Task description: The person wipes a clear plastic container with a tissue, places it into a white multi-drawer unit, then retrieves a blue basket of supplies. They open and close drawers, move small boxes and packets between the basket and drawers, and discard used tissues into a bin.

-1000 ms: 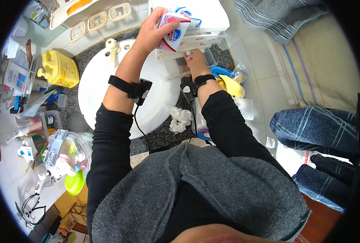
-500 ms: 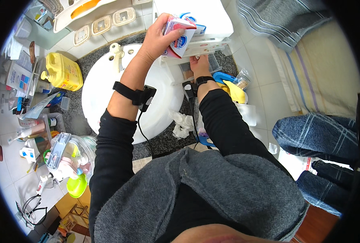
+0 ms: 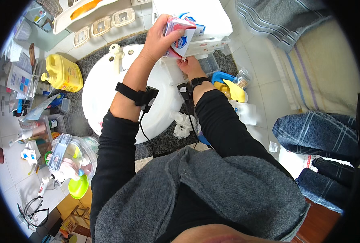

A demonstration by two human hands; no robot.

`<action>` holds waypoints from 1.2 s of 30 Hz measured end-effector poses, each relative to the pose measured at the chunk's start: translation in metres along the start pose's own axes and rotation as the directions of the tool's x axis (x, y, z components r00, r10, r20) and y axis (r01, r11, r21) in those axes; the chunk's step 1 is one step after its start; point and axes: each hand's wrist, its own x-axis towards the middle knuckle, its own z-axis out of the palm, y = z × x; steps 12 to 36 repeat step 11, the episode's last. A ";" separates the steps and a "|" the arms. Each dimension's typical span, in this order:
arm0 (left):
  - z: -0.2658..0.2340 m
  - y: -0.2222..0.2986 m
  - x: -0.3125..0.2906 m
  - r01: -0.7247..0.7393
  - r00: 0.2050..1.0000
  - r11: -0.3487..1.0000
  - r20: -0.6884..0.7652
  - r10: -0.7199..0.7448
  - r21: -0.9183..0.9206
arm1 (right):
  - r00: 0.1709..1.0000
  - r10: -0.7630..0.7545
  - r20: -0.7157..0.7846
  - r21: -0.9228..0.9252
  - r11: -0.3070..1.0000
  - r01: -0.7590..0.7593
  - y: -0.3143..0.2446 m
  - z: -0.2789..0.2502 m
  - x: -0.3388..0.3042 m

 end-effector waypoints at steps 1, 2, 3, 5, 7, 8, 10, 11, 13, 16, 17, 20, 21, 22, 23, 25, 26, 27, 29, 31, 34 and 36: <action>-0.001 0.000 0.000 0.000 1.000 1.000 0.002 0.000 0.002 | 1.000 0.019 0.005 -0.050 0.999 -0.019 -0.002 0.001 0.000; -0.001 -0.001 0.001 -0.001 1.000 1.000 0.002 0.001 0.004 | 0.999 0.027 -0.026 -0.109 0.994 -0.029 -0.005 0.003 -0.001; 0.000 -0.001 0.002 -0.015 1.000 1.000 -0.003 0.015 0.007 | 0.994 0.013 -0.105 -0.177 0.984 -0.032 -0.008 0.004 -0.003; 0.000 -0.001 0.002 -0.011 1.000 1.000 0.002 0.011 0.002 | 0.992 0.060 -0.111 -0.357 0.929 -0.096 -0.015 0.008 -0.011; 0.000 -0.001 0.002 -0.009 1.000 1.000 0.008 0.009 0.021 | 0.987 0.084 -0.138 -0.573 0.806 -0.148 -0.024 0.015 -0.019; -0.001 -0.001 0.001 -0.008 1.000 0.999 0.014 0.008 0.041 | 0.985 0.098 -0.139 -0.686 0.708 -0.167 -0.029 0.017 -0.023; -0.002 -0.002 0.000 -0.008 1.000 0.998 0.004 0.008 0.064 | 0.984 0.129 -0.120 -0.858 0.485 -0.168 -0.035 0.017 -0.032; -0.001 -0.003 0.001 -0.010 1.000 0.998 -0.014 0.011 0.064 | 0.985 0.134 -0.112 -0.924 0.351 -0.153 -0.039 0.017 -0.036; -0.001 -0.003 0.001 -0.010 1.000 0.998 -0.014 0.011 0.064 | 0.985 0.134 -0.112 -0.924 0.351 -0.153 -0.039 0.017 -0.036; -0.001 -0.003 0.001 -0.010 1.000 0.998 -0.014 0.011 0.064 | 0.985 0.134 -0.112 -0.924 0.351 -0.153 -0.039 0.017 -0.036; -0.001 -0.003 0.001 -0.010 1.000 0.998 -0.014 0.011 0.064 | 0.985 0.134 -0.112 -0.924 0.351 -0.153 -0.039 0.017 -0.036; -0.001 -0.003 0.001 -0.010 1.000 0.998 -0.014 0.011 0.064 | 0.985 0.134 -0.112 -0.924 0.351 -0.153 -0.039 0.017 -0.036; -0.001 -0.003 0.001 -0.010 1.000 0.998 -0.014 0.011 0.064 | 0.985 0.134 -0.112 -0.924 0.351 -0.153 -0.039 0.017 -0.036; -0.001 -0.003 0.001 -0.010 1.000 0.998 -0.014 0.011 0.064 | 0.985 0.134 -0.112 -0.924 0.351 -0.153 -0.039 0.017 -0.036; -0.001 -0.003 0.001 -0.010 1.000 0.998 -0.014 0.011 0.064 | 0.985 0.134 -0.112 -0.924 0.351 -0.153 -0.039 0.017 -0.036; -0.001 -0.003 0.001 -0.010 1.000 0.998 -0.014 0.011 0.064 | 0.985 0.134 -0.112 -0.924 0.351 -0.153 -0.039 0.017 -0.036; -0.001 -0.003 0.001 -0.010 1.000 0.998 -0.014 0.011 0.064 | 0.985 0.134 -0.112 -0.924 0.351 -0.153 -0.039 0.017 -0.036; -0.001 -0.003 0.001 -0.010 1.000 0.998 -0.014 0.011 0.064 | 0.985 0.134 -0.112 -0.924 0.351 -0.153 -0.039 0.017 -0.036; -0.001 -0.003 0.001 -0.010 1.000 0.998 -0.014 0.011 0.064 | 0.985 0.134 -0.112 -0.924 0.351 -0.153 -0.039 0.017 -0.036; -0.001 -0.003 0.001 -0.010 1.000 0.998 -0.014 0.011 0.064 | 0.985 0.134 -0.112 -0.924 0.351 -0.153 -0.039 0.017 -0.036; -0.001 -0.003 0.001 -0.010 1.000 0.998 -0.014 0.011 0.064 | 0.985 0.134 -0.112 -0.924 0.351 -0.153 -0.039 0.017 -0.036; -0.001 -0.003 0.001 -0.010 1.000 0.998 -0.014 0.011 0.064 | 0.985 0.134 -0.112 -0.924 0.351 -0.153 -0.039 0.017 -0.036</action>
